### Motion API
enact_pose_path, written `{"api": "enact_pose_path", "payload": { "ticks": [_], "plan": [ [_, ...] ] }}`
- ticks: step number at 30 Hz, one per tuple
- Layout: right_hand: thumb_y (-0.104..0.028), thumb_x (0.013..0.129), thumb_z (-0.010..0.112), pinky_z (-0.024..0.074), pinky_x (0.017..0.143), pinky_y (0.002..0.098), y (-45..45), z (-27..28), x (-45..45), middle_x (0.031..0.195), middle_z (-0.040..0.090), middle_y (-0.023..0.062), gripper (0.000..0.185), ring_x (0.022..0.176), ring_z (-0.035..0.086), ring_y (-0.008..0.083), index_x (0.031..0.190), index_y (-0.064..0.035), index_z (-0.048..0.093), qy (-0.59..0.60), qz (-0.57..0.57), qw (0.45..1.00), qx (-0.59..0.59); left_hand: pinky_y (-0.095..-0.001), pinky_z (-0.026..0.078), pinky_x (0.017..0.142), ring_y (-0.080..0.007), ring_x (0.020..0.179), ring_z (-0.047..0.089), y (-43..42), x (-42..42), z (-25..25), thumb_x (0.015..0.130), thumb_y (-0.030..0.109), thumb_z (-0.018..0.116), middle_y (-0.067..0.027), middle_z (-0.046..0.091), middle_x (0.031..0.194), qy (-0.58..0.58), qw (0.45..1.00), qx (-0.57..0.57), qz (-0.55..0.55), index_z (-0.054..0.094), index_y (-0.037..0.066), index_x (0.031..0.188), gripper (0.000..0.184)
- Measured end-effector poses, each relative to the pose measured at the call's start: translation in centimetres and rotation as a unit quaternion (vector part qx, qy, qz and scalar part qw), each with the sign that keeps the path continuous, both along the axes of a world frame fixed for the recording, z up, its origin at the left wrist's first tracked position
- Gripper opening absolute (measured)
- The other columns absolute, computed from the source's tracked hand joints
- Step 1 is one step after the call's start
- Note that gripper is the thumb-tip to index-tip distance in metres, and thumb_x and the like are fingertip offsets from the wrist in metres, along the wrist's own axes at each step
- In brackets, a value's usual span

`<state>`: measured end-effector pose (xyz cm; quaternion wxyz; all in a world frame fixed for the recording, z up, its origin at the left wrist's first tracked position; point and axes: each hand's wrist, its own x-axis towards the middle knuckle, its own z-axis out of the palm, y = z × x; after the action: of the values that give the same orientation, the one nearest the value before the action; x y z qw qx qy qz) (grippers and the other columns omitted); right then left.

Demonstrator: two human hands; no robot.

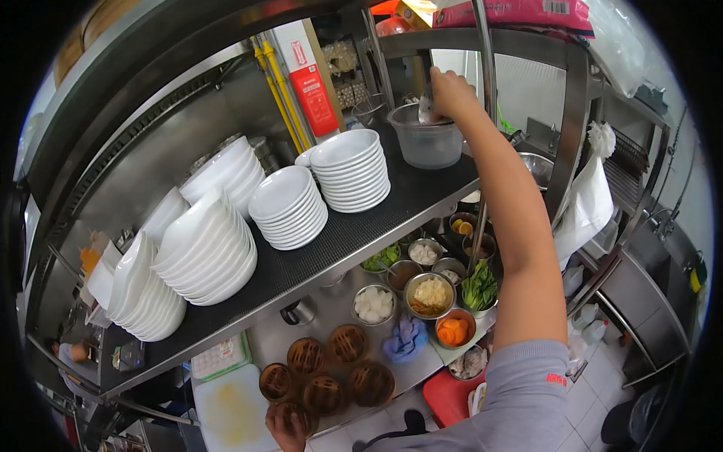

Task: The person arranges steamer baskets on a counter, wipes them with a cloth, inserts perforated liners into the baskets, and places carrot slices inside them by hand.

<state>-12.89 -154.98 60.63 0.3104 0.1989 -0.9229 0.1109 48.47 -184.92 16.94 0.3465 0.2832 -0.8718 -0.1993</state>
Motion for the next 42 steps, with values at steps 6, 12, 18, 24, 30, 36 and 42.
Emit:
{"api": "enact_pose_path", "payload": {
  "ticks": [6, 12, 18, 24, 30, 36, 42],
  "plan": [
    [-0.023, 0.064, 0.09, 0.0524, 0.097, 0.0413, 1.4, -0.9, -0.1, 0.121, 0.068, 0.0221, 0.079, 0.114, 0.065, 0.0368, 0.134, -0.006, 0.059, -0.057, 0.082, 0.987, -0.125, -0.0453, 0.043, 0.103, -0.0376, 0.119, 0.054, 0.3, -1.7, 1.9, 0.09, 0.009, 0.064, -0.0193, 0.054, 0.136, 0.049, 0.999, -0.003, -0.004, 0.065, 0.0, 0.119, 0.031],
    [-0.024, 0.076, 0.086, 0.0534, 0.091, 0.038, 1.6, -1.7, 3.1, 0.111, 0.072, 0.0177, 0.058, 0.105, 0.069, 0.0301, 0.125, -0.0011, 0.065, 0.052, 0.074, 0.929, -0.358, -0.041, 0.045, 0.101, -0.031, 0.124, 0.055, 2.4, -5.7, 5.9, 0.093, 0.015, 0.068, -0.0149, 0.055, 0.135, 0.117, 0.987, 0.035, -0.108, 0.068, 0.001, 0.117, 0.028],
    [-0.008, 0.087, 0.078, 0.0535, 0.094, 0.0366, 3.2, -6.7, 13.4, 0.117, 0.068, 0.0143, 0.042, 0.107, 0.066, 0.0241, 0.122, 0.0055, 0.058, 0.009, 0.378, 0.661, -0.648, -0.0393, 0.044, 0.107, -0.0274, 0.129, 0.054, 4.6, -7.3, 7.5, 0.095, 0.01, 0.066, -0.0168, 0.054, 0.14, 0.177, 0.885, 0.306, -0.302, 0.057, 0.0, 0.134, 0.041],
    [-0.008, 0.09, 0.075, 0.0523, 0.091, 0.0315, -4.4, -25.4, 35.2, 0.116, 0.067, 0.0087, 0.043, 0.105, 0.064, 0.0167, 0.126, 0.0032, 0.055, -0.374, 0.278, 0.666, -0.582, -0.0551, 0.045, 0.107, -0.0361, 0.135, 0.049, 4.9, -8.4, 6.4, 0.095, 0.051, 0.061, -0.0222, 0.039, 0.153, 0.147, 0.572, 0.67, -0.45, 0.024, 0.007, 0.156, 0.084],
    [-0.02, 0.095, 0.072, 0.0476, 0.087, 0.0297, -17.2, -41.0, 48.0, 0.108, 0.062, 0.0078, 0.037, 0.098, 0.057, 0.014, 0.119, 0.0012, 0.052, -0.546, 0.259, 0.671, -0.43, -0.0634, 0.045, 0.106, -0.034, 0.132, 0.053, 1.0, -1.7, -0.5, 0.102, 0.051, 0.049, -0.0142, 0.05, 0.146, 0.235, 0.443, 0.823, -0.266, 0.035, 0.007, 0.15, 0.067],
    [-0.024, 0.096, 0.071, 0.0472, 0.077, 0.0248, -23.1, -43.7, 50.8, 0.098, 0.066, 0.0016, 0.024, 0.087, 0.059, 0.0106, 0.105, -0.0013, 0.067, -0.611, 0.332, 0.652, -0.302, -0.0586, 0.049, 0.104, -0.0355, 0.127, 0.057, -2.9, 6.4, -4.3, 0.103, 0.04, 0.051, -0.0159, 0.053, 0.143, 0.331, 0.454, 0.81, -0.168, 0.038, 0.005, 0.148, 0.059],
    [-0.02, 0.099, 0.067, 0.0477, 0.074, 0.0241, -27.5, -43.5, 51.9, 0.092, 0.068, 0.0005, 0.025, 0.079, 0.06, 0.0074, 0.113, -0.0013, 0.061, -0.677, 0.403, 0.576, -0.216, -0.0547, 0.052, 0.1, -0.0316, 0.125, 0.059, -5.2, 11.3, -4.8, 0.099, 0.029, 0.059, -0.0145, 0.057, 0.138, 0.385, 0.508, 0.765, -0.095, 0.043, 0.003, 0.144, 0.055]
  ]
}}
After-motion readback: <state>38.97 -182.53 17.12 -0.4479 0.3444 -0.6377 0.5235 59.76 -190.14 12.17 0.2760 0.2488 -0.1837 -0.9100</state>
